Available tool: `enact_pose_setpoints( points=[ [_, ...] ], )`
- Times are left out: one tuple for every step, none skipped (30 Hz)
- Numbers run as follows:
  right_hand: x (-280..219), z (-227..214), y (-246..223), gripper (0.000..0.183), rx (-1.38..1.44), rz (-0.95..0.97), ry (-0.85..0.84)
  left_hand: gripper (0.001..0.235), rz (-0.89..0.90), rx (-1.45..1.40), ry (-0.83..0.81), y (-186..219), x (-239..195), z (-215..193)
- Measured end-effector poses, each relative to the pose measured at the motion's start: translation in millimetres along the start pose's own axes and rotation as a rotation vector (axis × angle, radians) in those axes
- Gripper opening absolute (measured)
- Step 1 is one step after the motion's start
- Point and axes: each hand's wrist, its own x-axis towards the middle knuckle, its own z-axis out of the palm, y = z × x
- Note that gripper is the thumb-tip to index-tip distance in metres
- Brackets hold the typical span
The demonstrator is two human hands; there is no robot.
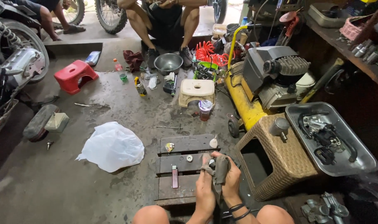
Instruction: Cleaning and inspecting a motorcycle engine piston using a rag.
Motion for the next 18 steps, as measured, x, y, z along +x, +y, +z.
enact_pose_setpoints(
  points=[
    [-1.5, 0.4, -4.8, 0.033, -0.008, 0.007, 0.005, 0.062, -0.018, 0.004, -0.037, -3.1, -0.1, 0.1],
    [-3.4, 1.5, -9.9, 0.036, -0.017, 0.015, 0.01, 0.067, -0.035, 0.008, -0.074, -5.9, -0.5, -0.6],
    [-3.0, 4.3, -16.1, 0.036, -0.017, 0.01, 0.006, 0.067, -0.03, 0.005, -0.072, -5.9, 2.0, -1.6],
    [-2.7, 7.5, -22.3, 0.032, -0.075, -0.168, -0.009, 0.066, -0.019, -0.014, -0.071, -5.7, 4.6, -2.9],
    [-3.4, 11.0, -28.5, 0.028, -0.13, -0.343, -0.024, 0.065, -0.01, -0.028, -0.069, -5.5, 6.4, -4.9],
    [-4.1, 13.1, -29.4, 0.028, -0.127, -0.344, -0.027, 0.065, -0.008, -0.028, -0.066, -4.1, 8.5, -8.2],
    [-5.7, 14.0, -30.5, 0.033, -0.127, -0.404, -0.066, 0.064, 0.003, -0.056, -0.062, -3.6, 9.1, -10.6],
    [-7.5, 15.1, -31.6, 0.04, -0.125, -0.463, -0.106, 0.062, 0.013, -0.084, -0.059, -3.1, 9.6, -13.4],
    [-8.6, 16.1, -30.5, 0.04, -0.126, -0.464, -0.114, 0.062, 0.015, -0.089, -0.053, -2.3, 10.6, -16.2],
    [-9.7, 16.9, -29.5, 0.043, -0.113, -0.477, -0.134, 0.061, 0.026, -0.116, -0.049, -1.5, 11.6, -18.8],
    [-10.0, 18.1, -28.5, 0.046, -0.1, -0.49, -0.154, 0.06, 0.039, -0.143, -0.046, -0.3, 13.2, -21.5],
    [-12.0, 18.3, -28.0, 0.046, -0.099, -0.494, -0.162, 0.06, 0.042, -0.148, -0.04, 0.5, 14.7, -23.5],
    [-13.1, 19.3, -27.3, 0.052, -0.122, -0.429, -0.175, 0.058, 0.058, -0.172, -0.04, 1.9, 17.5, -26.0],
    [-14.1, 19.9, -26.5, 0.062, -0.146, -0.364, -0.189, 0.057, 0.073, -0.196, -0.039, 3.2, 20.2, -28.1],
    [-13.9, 17.0, -23.4, 0.062, -0.144, -0.365, -0.193, 0.057, 0.075, -0.197, -0.035, 2.8, 21.0, -30.3],
    [-13.5, 14.0, -20.2, 0.057, -0.218, -0.259, -0.227, 0.056, 0.086, -0.22, -0.034, 2.4, 21.9, -32.3],
    [-12.6, 10.8, -17.0, 0.06, -0.292, -0.153, -0.259, 0.056, 0.099, -0.243, -0.034, 2.0, 23.3, -33.9],
    [-14.2, 10.3, -17.7, 0.06, -0.291, -0.155, -0.262, 0.056, 0.1, -0.243, -0.032, -0.6, 25.8, -34.6]
  ],
)
